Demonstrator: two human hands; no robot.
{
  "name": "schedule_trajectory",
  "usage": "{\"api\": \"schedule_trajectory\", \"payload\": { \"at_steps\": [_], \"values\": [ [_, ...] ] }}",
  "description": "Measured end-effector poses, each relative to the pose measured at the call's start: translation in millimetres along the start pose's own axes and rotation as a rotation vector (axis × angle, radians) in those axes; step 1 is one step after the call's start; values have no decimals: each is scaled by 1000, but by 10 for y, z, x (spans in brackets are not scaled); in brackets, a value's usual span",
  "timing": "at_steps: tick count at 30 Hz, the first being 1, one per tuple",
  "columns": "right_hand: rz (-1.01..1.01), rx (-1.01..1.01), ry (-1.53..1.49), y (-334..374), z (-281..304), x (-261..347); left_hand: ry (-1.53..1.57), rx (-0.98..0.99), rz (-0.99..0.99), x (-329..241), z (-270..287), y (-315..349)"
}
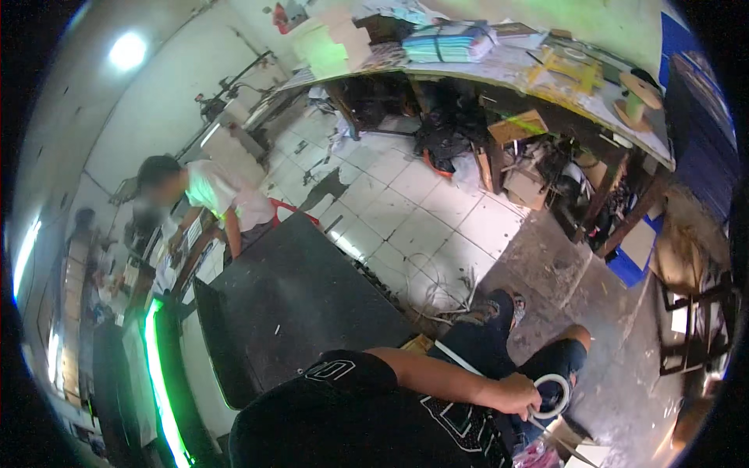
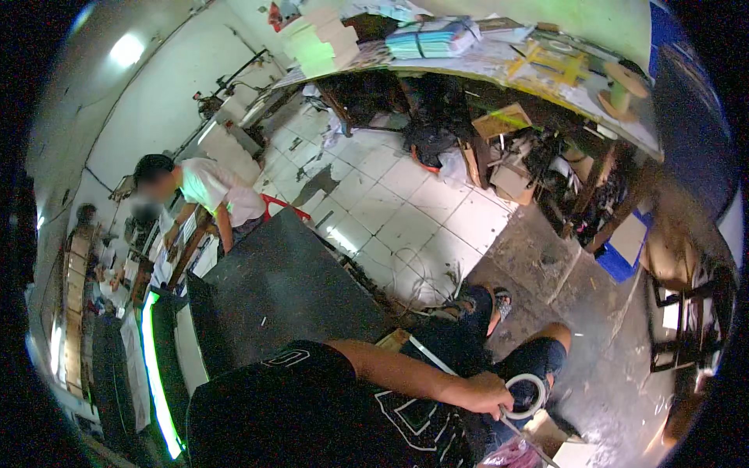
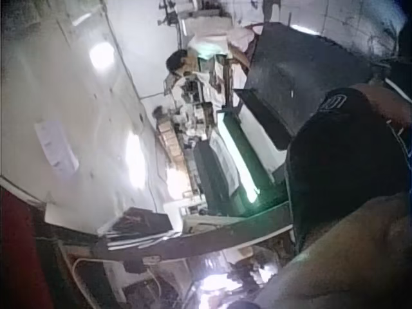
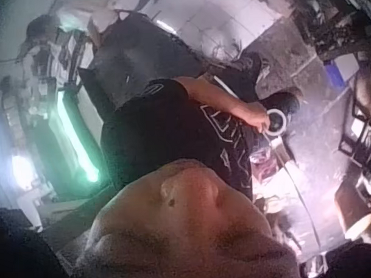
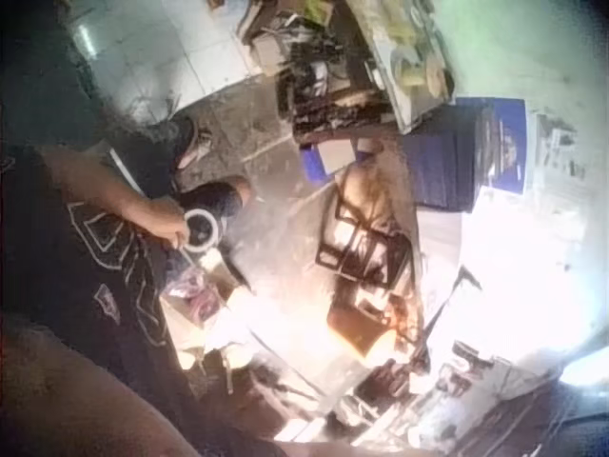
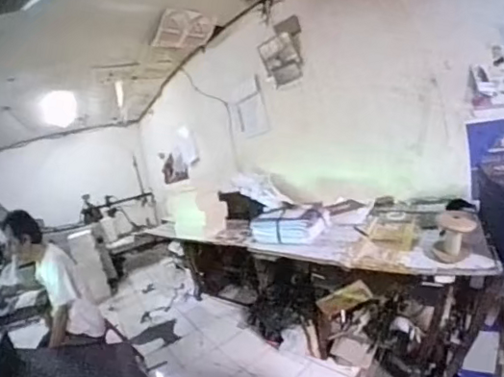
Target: The person applies a length of white tape to a cardboard strip and then peels a small piece of tape backing from another part of the assembly.
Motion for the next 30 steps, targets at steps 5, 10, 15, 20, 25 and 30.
{"api": "schedule_trajectory", "payload": {
  "at_steps": [5,10,15,20,25,30],
  "values": [
    [30,-75,90,-24,328,483,49,-26,-90,90,-81,-28],
    [243,-71,-147,460,426,1601,39,-57,-69,131,-135,-13],
    [660,326,-93,1577,-676,2918,-138,-53,-71,166,-130,-13],
    [617,191,230,1860,-1003,3308,-94,-37,-98,242,-59,76],
    [779,512,560,1830,-1025,3329,37,-25,-31,256,20,152],
    [641,432,451,1901,-1070,3251,88,152,3,281,165,173]
  ]
}}
Point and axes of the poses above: each hand's wrist, its own y-axis away from the middle knuckle, its own z-axis out of the back of the hand, x = y × z, the point moved 1 cm from there along -y, towards the middle knuckle, and after that the axes turned 11 degrees about -x, right-handed, at the moved point
